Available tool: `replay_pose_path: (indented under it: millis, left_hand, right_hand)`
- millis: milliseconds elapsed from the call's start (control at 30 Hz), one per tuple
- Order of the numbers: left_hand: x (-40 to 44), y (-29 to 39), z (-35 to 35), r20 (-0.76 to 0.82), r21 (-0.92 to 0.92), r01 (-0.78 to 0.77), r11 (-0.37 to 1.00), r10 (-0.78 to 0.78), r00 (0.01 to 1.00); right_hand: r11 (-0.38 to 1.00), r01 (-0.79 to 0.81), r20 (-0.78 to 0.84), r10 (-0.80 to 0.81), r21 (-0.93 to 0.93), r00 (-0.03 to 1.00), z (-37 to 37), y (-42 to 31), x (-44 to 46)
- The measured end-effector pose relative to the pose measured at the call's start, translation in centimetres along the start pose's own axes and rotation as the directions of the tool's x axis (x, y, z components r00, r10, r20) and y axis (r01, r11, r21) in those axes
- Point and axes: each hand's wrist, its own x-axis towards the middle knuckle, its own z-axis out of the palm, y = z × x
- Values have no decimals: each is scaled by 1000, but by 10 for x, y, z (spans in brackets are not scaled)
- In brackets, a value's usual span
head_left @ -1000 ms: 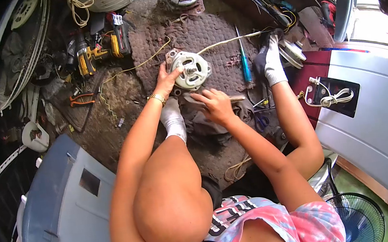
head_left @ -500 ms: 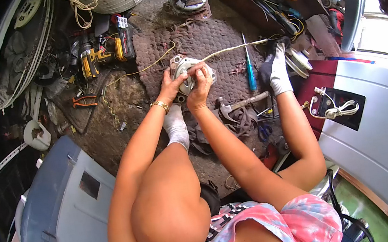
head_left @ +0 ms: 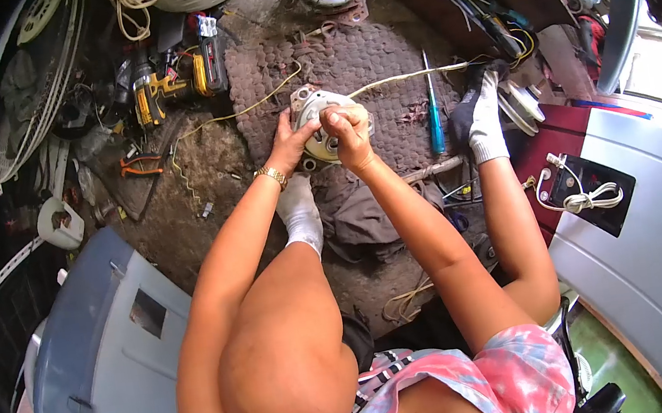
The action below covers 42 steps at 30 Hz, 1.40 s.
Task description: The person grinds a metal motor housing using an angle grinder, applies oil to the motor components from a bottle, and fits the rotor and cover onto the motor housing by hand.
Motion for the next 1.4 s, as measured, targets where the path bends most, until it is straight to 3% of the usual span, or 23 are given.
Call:
replay_pose_path:
  millis: [33, 67, 233, 333, 467, 600, 767, 867, 933, 1000, 1067, 1167, 1300, 1400]
  left_hand:
    - [0, -2, -2, 9, 6, -15, 1000, 15, 1000]
    - [1, -4, -4, 20, 14, -32, 999, 32, 999]
    - [-2, -2, -1, 24, -4, -18, 1000, 18, 1000]
    - [3, -2, -4, 7, 53, 5, 999, -5, 1000]
    - [1, 0, -5, 16, 40, -1, 999, 0, 1000]
    - [6, -9, -14, 102, 13, -58, 998, 56, 993]
    - [2, 2, -2, 36, 48, -20, 999, 19, 999]
    - [7, -1, -5, -31, 112, 36, 993, -33, 999]
    - [4, 8, -5, 21, 112, 72, 991, -75, 997]
    - [0, 14, -2, 52, 60, 95, 994, -98, 994]
    - [7, 7, -7, 103, 10, 135, 991, -135, 985]
    - [11, 7, -7, 74, 81, 174, 981, -180, 981]
    - [10, 30, 2, 52, 188, 251, 949, -265, 963]
    - [8, 29, 3, 49, 186, 240, 953, -253, 966]
  right_hand:
    - [997, 33, 53, -29, -65, 998, -5, -2, 0]
    - [1000, 17, 70, -17, -9, 997, -5, -3, -2]
    - [985, 149, 23, -147, -91, 989, -3, 1, -2]
    - [999, 27, 83, -24, -39, 996, -5, -3, 6]
    - [987, -147, 23, 146, 60, 989, 0, -2, -2]
    - [992, 29, 98, -17, -120, 995, 1, -4, -1]
    - [978, 64, 73, -51, -199, 996, -4, -3, 3]
    - [998, -28, 57, 32, -62, 998, -2, -3, 6]
    - [969, -243, 72, 246, -43, 967, -6, -5, 5]
    - [973, -223, 83, 227, -54, 970, -11, -16, 7]
    - [957, 93, 18, -91, -273, 996, -16, -31, 15]
    - [911, -68, -279, -53, -408, 959, -35, -47, 9]
    - [767, -132, -247, -35, -628, 968, -63, -24, -13]
    - [780, -157, -254, -2, -606, 967, -66, -13, -22]
